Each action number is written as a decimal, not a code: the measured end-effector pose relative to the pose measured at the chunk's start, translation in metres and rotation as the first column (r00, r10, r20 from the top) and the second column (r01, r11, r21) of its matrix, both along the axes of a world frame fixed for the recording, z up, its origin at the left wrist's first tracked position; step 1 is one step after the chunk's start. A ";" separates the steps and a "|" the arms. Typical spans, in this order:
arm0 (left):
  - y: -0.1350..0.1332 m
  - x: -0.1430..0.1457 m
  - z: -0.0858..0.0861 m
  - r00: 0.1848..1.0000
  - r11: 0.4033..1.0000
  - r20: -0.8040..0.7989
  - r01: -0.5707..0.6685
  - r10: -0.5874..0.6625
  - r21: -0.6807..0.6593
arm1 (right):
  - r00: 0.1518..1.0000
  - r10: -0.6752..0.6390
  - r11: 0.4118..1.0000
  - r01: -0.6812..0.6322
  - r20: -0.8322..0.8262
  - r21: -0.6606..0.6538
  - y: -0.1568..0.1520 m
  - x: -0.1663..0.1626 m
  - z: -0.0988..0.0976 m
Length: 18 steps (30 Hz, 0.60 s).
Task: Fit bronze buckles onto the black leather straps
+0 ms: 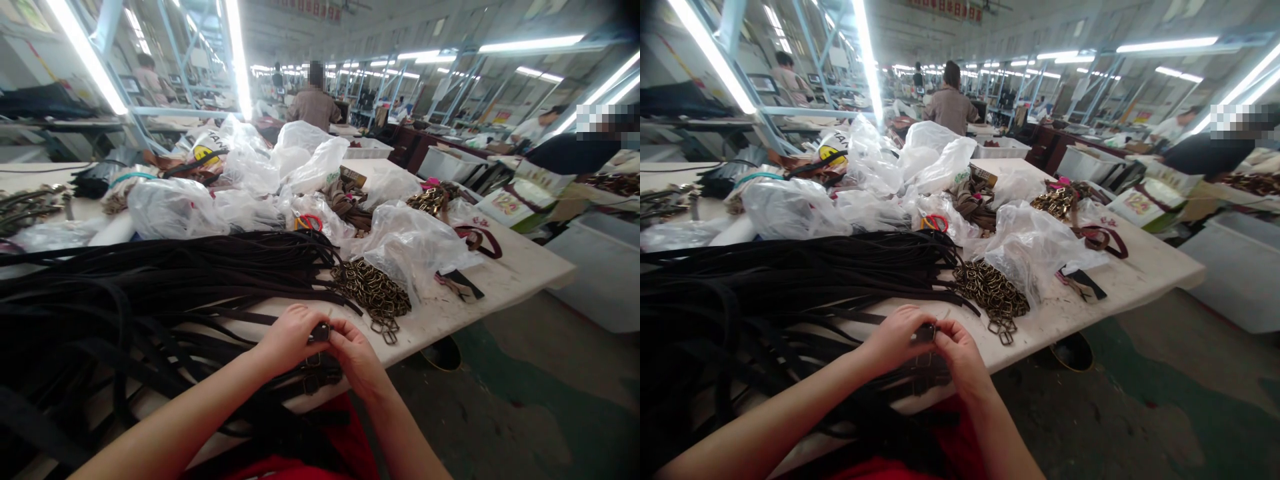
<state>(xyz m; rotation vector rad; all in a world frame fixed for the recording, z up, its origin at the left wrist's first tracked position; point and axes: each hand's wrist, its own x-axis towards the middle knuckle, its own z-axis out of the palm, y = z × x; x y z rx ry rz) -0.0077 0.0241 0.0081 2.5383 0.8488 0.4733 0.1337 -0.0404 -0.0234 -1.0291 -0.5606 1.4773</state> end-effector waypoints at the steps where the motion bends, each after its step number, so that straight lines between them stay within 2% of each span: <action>1: -0.001 0.001 -0.004 1.000 1.000 -0.021 -0.002 0.003 0.027 | 0.992 -0.034 0.999 0.033 0.121 0.014 0.000 0.001 -0.002; 2: -0.001 0.002 -0.008 0.999 0.999 -0.041 -0.016 0.018 0.047 | 0.962 -0.075 0.997 0.067 0.263 0.038 0.000 0.003 -0.003; 4: -0.001 0.002 -0.016 0.996 0.996 -0.058 -0.065 0.068 0.053 | 0.838 -0.157 0.987 0.121 0.522 0.102 0.001 0.009 -0.009; 6: 0.001 0.000 -0.022 0.993 0.994 -0.045 -0.107 0.107 0.010 | 0.717 -0.220 0.975 0.173 0.662 0.137 0.003 0.018 -0.015; 8: 0.004 -0.002 -0.026 0.992 0.991 -0.030 -0.128 0.126 -0.042 | 0.670 -0.252 0.965 0.227 0.699 0.130 0.004 0.029 -0.023; 10: 0.006 -0.006 -0.026 0.990 0.988 -0.043 -0.136 0.134 -0.070 | 0.671 -0.253 0.963 0.246 0.697 0.113 0.004 0.038 -0.030; 12: 0.009 -0.013 -0.024 0.986 0.987 -0.102 -0.137 0.128 -0.081 | 0.672 -0.231 0.969 0.222 0.703 0.107 0.002 0.045 -0.035; 14: 0.014 -0.024 -0.022 0.972 0.988 -0.203 -0.134 0.117 -0.074 | 0.637 -0.205 0.976 0.187 0.743 0.109 0.000 0.049 -0.039; 16: 0.021 -0.039 -0.021 0.944 0.989 -0.309 -0.139 0.117 -0.051 | 0.539 -0.173 0.983 0.149 0.824 0.108 -0.002 0.052 -0.042; 18: 0.028 -0.055 -0.024 0.914 0.989 -0.383 -0.149 0.132 -0.017 | 0.395 -0.155 0.987 0.104 0.906 0.124 -0.001 0.053 -0.042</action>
